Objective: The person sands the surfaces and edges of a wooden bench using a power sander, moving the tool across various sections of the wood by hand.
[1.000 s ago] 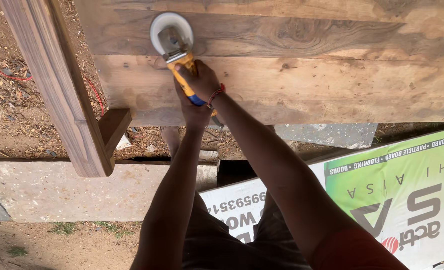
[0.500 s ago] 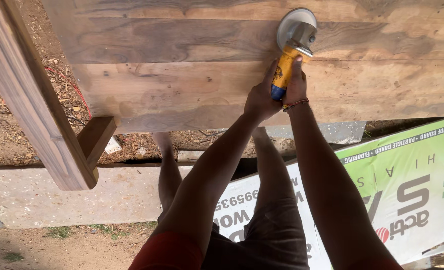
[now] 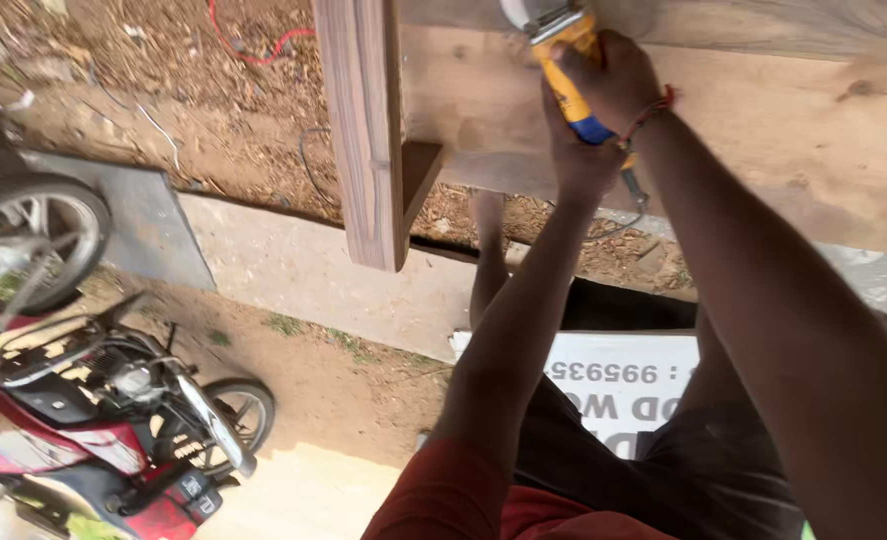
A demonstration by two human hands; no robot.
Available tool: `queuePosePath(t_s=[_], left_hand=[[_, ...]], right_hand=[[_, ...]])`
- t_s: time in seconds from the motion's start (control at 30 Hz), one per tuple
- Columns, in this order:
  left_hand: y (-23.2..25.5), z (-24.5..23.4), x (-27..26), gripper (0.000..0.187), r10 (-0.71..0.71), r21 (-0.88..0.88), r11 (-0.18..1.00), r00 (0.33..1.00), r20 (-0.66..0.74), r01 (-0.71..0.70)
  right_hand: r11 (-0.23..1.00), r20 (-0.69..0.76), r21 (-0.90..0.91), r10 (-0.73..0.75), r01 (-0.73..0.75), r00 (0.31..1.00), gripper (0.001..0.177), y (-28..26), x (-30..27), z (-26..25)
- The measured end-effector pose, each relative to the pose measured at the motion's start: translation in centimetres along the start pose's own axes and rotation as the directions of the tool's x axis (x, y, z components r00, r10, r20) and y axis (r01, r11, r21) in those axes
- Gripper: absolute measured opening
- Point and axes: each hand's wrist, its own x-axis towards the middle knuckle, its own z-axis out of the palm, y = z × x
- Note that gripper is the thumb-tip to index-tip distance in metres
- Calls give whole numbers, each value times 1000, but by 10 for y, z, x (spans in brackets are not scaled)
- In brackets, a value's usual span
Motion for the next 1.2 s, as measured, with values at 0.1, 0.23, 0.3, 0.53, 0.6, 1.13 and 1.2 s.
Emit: queuePosePath(t_s=[0.1, 0.23, 0.3, 0.53, 0.6, 1.13, 1.2], left_hand=[[-3, -55, -18, 120, -93, 121, 989, 994, 56, 86], [10, -72, -65, 110, -220, 412, 897, 969, 109, 158], [18, -64, -69, 107, -266, 409, 895, 948, 173, 176], [43, 7, 3, 108, -185, 461, 885, 856, 483, -68], [46, 31, 32, 112, -246, 493, 870, 852, 463, -17], [71, 50, 102, 116, -73, 317, 948, 949, 306, -29], [59, 91, 89, 119, 106, 288, 930, 919, 380, -227]], right_hand=[[992, -20, 126, 16, -13, 1000, 53, 1, -26, 47], [984, -47, 143, 113, -105, 993, 49, 31, -96, 55], [931, -45, 351, 127, -104, 991, 53, 52, -111, 49], [608, -240, 793, 261, 34, 935, 69, 74, -67, -41], [643, -227, 764, 180, 61, 957, 68, 58, -28, -62], [873, -169, 488, 95, -1, 981, 72, -1, 92, -66], [785, -184, 619, 114, 24, 976, 75, 27, 70, -110]])
